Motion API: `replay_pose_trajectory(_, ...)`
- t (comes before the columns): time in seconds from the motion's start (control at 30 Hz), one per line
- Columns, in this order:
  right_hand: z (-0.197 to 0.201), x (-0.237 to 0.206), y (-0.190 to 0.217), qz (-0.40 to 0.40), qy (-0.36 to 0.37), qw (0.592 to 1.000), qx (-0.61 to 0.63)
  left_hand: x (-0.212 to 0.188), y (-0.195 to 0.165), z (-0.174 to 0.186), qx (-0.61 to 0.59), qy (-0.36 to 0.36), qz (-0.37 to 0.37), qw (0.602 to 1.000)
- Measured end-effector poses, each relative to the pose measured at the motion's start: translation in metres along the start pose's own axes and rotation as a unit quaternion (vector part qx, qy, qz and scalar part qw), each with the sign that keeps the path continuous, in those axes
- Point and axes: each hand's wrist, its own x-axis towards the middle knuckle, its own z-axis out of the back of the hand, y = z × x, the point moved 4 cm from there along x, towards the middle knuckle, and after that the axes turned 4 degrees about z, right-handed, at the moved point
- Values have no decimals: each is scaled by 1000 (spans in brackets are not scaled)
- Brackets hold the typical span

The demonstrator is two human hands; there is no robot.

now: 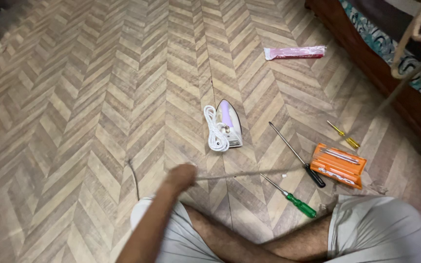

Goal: The person sits on the floor and services an electric clothes iron. They unscrew the back cover with a screwdriver, open the housing to reach the cord connection, reattach the power cord, then screw the cover back on and coil the cord by hand.

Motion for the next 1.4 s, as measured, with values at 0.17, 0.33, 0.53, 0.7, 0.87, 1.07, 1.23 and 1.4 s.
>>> replay_pose_trajectory(0.17,-33,-40,9,-106,81,985,110,2,-85,-23,-79,-23,-90,993)
replay_pose_trajectory(0.33,-54,-110,27,-247,116,906,322,-49,-126,36,-268,-206,48,940)
replay_pose_trajectory(0.53,-66,-139,49,-308,107,820,471,-76,-143,113,-219,-521,-18,825)
replay_pose_trajectory(0.7,-67,-156,45,-371,84,819,429,-63,-161,129,-255,-519,-81,812)
replay_pose_trajectory(0.87,-68,-165,30,-404,55,770,490,-44,-151,121,-427,-435,-65,790)
replay_pose_trajectory(1.07,-88,-157,36,-432,71,687,580,9,-167,83,-738,77,-193,642)
replay_pose_trajectory(1.23,-112,-161,50,-475,65,725,495,16,-193,47,-867,39,-177,465)
replay_pose_trajectory(1.4,-123,-159,71,-377,91,836,387,15,-190,47,-901,-65,-164,397)
